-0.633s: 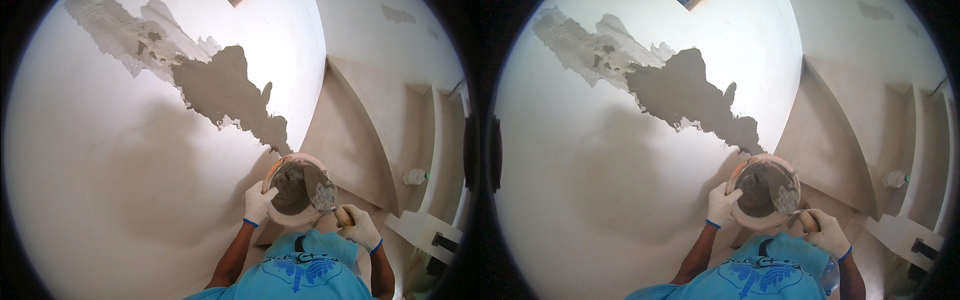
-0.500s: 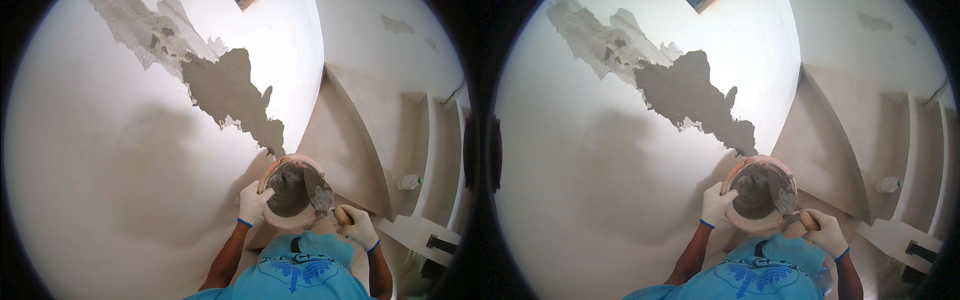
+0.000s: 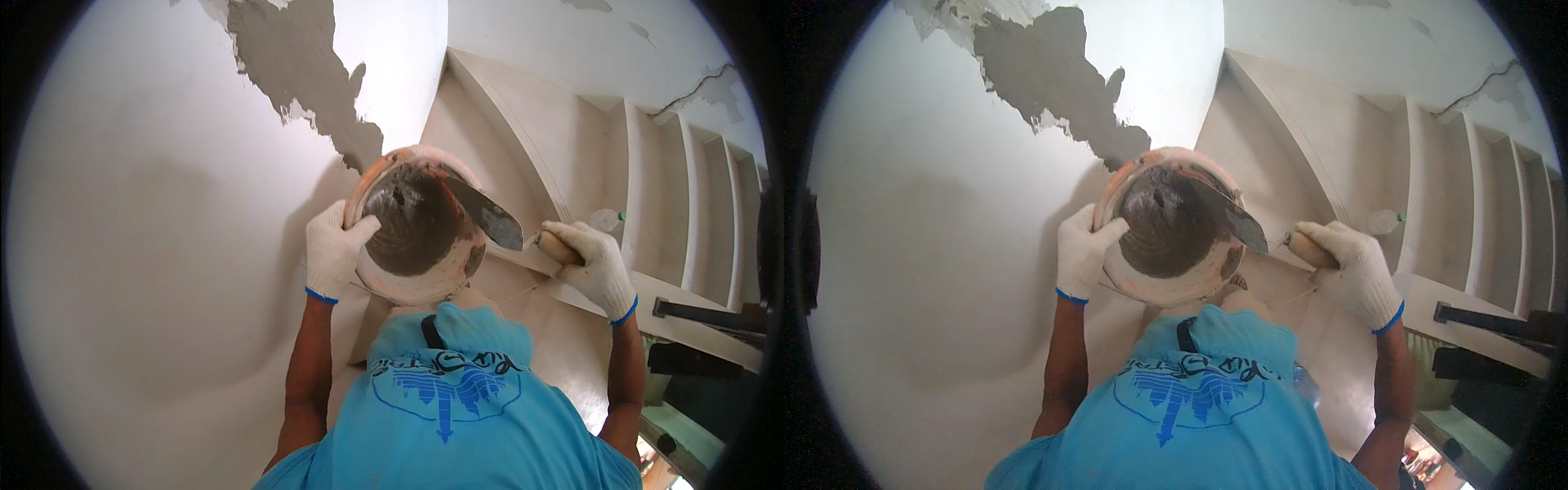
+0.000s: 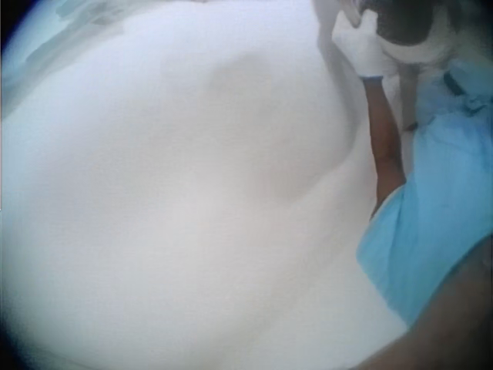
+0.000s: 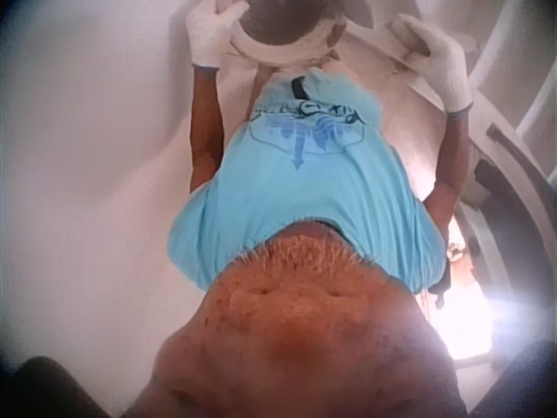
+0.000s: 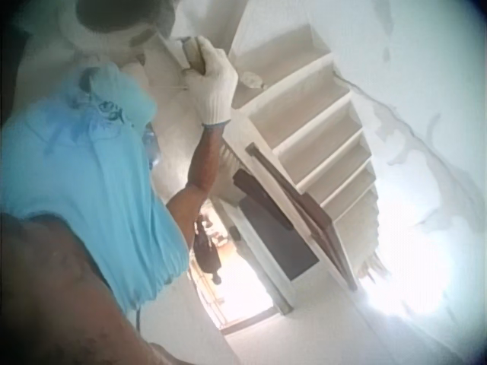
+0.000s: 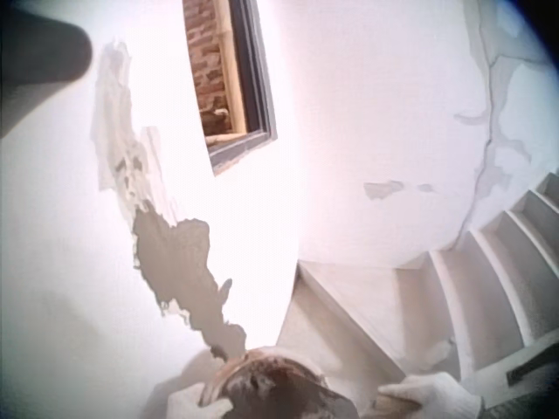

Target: The person applies plaster to a wall using a trowel and a bucket. They scoop plaster from the bucket and spread it onto the wall surface, smoothing it out with the trowel. The person occasionally adds water to the bucket to adjust the plaster consistency.

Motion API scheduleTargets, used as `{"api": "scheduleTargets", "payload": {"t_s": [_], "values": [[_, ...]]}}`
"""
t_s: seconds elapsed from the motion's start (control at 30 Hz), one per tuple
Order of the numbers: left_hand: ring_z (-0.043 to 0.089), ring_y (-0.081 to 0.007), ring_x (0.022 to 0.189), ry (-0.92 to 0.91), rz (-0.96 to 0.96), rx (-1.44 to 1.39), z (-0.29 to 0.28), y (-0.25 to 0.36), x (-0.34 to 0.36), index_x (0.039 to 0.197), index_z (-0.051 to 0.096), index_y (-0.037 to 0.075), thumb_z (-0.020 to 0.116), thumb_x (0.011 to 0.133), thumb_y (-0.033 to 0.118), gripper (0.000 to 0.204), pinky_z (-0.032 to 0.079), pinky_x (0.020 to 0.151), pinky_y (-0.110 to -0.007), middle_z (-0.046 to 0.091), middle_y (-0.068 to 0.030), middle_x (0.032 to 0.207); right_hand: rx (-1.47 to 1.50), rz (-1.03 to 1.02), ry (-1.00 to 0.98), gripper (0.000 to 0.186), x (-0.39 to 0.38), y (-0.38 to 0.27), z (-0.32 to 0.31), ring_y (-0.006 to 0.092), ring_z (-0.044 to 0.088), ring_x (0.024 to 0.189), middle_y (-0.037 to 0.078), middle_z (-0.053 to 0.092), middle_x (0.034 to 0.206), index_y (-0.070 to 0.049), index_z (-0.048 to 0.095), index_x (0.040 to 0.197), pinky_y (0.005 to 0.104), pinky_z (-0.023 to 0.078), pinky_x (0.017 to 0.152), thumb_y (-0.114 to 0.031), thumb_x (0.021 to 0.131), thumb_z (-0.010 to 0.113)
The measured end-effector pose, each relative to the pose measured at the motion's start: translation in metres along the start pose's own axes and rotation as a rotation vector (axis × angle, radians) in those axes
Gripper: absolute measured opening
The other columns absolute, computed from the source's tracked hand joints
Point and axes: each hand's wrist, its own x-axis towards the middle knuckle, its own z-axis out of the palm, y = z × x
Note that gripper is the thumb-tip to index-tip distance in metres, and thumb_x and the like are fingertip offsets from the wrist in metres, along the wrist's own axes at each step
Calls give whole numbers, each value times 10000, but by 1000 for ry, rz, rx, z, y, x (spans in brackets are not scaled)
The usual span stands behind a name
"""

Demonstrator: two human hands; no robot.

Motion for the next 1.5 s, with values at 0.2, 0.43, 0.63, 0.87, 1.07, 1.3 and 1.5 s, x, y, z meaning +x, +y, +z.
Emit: {"api": "scheduleTargets", "payload": {"t_s": [0.2,0.43,0.63,0.87,1.07,1.3,1.5], "values": [[480,-92,688,-49,118,-19,-15,28,-2,884,710,-12,789,868,210,237,403,615,-281,542,20,713,-343,-30,-2,636,-6,-35,-2,367,719,921,130,691,974,-151,692,1356,449,574,795,-67,733,790],[482,-95,671,-94,117,-66,-25,38,-5,885,710,-13,787,868,230,255,405,603,-286,553,11,713,-613,-158,22,490,16,-65,27,336,741,853,110,674,884,-194,645,1364,460,582,715,-88,888,701],[523,-94,694,-89,133,-59,-30,39,-9,923,719,-36,782,864,216,266,451,635,-299,596,-18,730,-678,-220,21,310,36,-73,51,342,746,752,114,687,843,-175,652,1266,454,586,636,-140,958,667],[559,-93,719,-77,43,-127,-20,3,-4,951,726,-56,768,887,166,235,492,665,-296,646,-20,759,-414,-135,32,452,10,-75,94,342,701,834,91,669,912,-210,644,1286,498,554,704,-97,856,728],[511,-83,702,-167,-24,-165,-15,-31,5,937,728,-50,768,902,168,224,441,628,-287,603,17,753,-583,-197,21,298,-4,-77,127,276,690,811,54,645,870,-187,657,1176,431,543,667,-133,885,692],[525,-91,739,-254,45,-85,1,-32,10,954,727,-43,777,903,168,223,469,667,-304,613,15,781,-634,-147,35,263,-2,-98,178,248,694,856,56,647,882,-100,670,1105,393,539,698,-195,866,726],[546,-92,772,-245,80,-165,9,-64,19,999,730,-44,791,912,153,225,483,706,-297,643,5,822,-150,6,195,290,-23,-96,173,273,714,883,89,701,943,-82,719,1114,438,569,762,-205,857,777]]}}
